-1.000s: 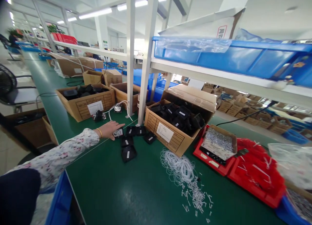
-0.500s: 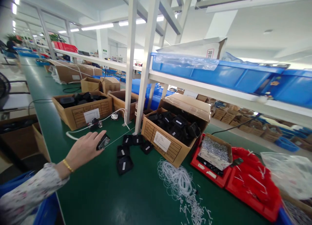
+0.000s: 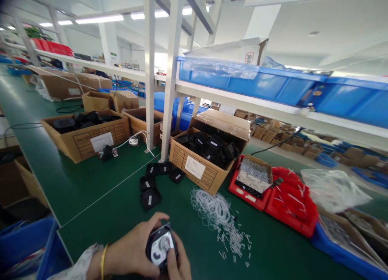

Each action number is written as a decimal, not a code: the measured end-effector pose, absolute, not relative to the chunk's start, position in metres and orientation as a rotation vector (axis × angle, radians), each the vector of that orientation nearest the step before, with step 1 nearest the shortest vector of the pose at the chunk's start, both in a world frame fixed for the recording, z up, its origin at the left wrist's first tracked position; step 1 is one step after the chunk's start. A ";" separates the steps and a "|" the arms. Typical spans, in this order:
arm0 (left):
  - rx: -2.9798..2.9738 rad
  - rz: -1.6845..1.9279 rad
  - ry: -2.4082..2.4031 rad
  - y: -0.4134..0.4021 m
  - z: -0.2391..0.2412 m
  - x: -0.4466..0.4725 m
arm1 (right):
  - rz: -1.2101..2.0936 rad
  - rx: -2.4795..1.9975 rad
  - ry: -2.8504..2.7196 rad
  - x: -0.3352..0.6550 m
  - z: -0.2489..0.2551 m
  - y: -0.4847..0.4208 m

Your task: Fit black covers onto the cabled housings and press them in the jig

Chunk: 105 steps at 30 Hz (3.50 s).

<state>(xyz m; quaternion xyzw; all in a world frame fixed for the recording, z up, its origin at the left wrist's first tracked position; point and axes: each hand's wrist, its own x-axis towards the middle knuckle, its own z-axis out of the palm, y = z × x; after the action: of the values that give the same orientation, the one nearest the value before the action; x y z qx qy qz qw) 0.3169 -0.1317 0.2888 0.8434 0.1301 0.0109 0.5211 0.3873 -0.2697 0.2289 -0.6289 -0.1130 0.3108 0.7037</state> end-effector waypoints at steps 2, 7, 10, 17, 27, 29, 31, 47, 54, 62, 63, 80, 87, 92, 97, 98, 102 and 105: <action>2.110 0.038 0.197 -0.130 0.291 0.338 | 0.765 -1.177 -0.121 0.391 0.230 -0.274; 2.217 0.071 -0.032 -0.129 0.268 0.366 | 0.634 -1.075 0.012 0.400 0.223 -0.293; 2.109 0.056 0.006 -0.140 0.245 0.365 | 0.585 -1.091 0.090 0.398 0.210 -0.290; 1.933 0.202 0.114 -0.148 0.225 0.385 | 0.575 -1.162 0.046 0.406 0.202 -0.273; 1.839 0.111 0.175 -0.137 0.216 0.382 | -0.069 -2.247 -0.793 0.537 0.221 -0.277; 1.831 0.119 0.182 -0.139 0.214 0.379 | -0.058 -2.261 -0.934 0.548 0.221 -0.255; 1.835 0.127 0.186 -0.139 0.212 0.379 | -0.064 -2.288 -1.051 0.554 0.217 -0.234; 1.801 0.140 0.183 -0.130 0.216 0.387 | 0.040 -2.253 -1.169 0.574 0.204 -0.211; 1.762 0.127 0.178 -0.128 0.220 0.386 | 0.007 -2.062 -0.824 0.597 0.237 -0.213; 1.744 0.108 0.181 -0.128 0.220 0.385 | 0.035 -1.810 -0.630 0.618 0.300 -0.233; 1.747 0.108 0.180 -0.128 0.220 0.385 | 0.042 -1.791 -0.611 0.619 0.304 -0.234; 1.891 -0.024 0.210 -0.128 0.221 0.389 | 0.438 -1.626 0.027 0.495 0.262 -0.422; 1.866 -0.025 0.195 -0.131 0.214 0.392 | -0.189 -2.363 0.103 0.461 0.205 -0.534; 1.792 -0.029 0.108 -0.135 0.218 0.398 | -0.032 -2.421 -0.291 0.495 0.213 -0.507; 1.810 -0.121 -0.016 -0.159 0.234 0.399 | 0.149 -2.493 -0.592 0.539 0.205 -0.472; 1.779 -0.124 -0.038 -0.164 0.235 0.399 | 0.174 -2.505 -0.627 0.543 0.203 -0.468; 1.690 -0.093 -0.076 -0.174 0.228 0.396 | 0.200 -2.527 -0.713 0.548 0.200 -0.461; 1.675 -0.045 -0.055 -0.176 0.218 0.394 | 0.169 -2.520 -0.726 0.544 0.212 -0.458</action>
<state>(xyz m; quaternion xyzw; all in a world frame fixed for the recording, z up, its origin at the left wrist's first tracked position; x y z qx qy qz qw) 0.3940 -0.1757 0.2181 0.7429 -0.0245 -0.0201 0.6687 0.5440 -0.4583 0.2121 -0.9275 -0.2673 0.0623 0.2539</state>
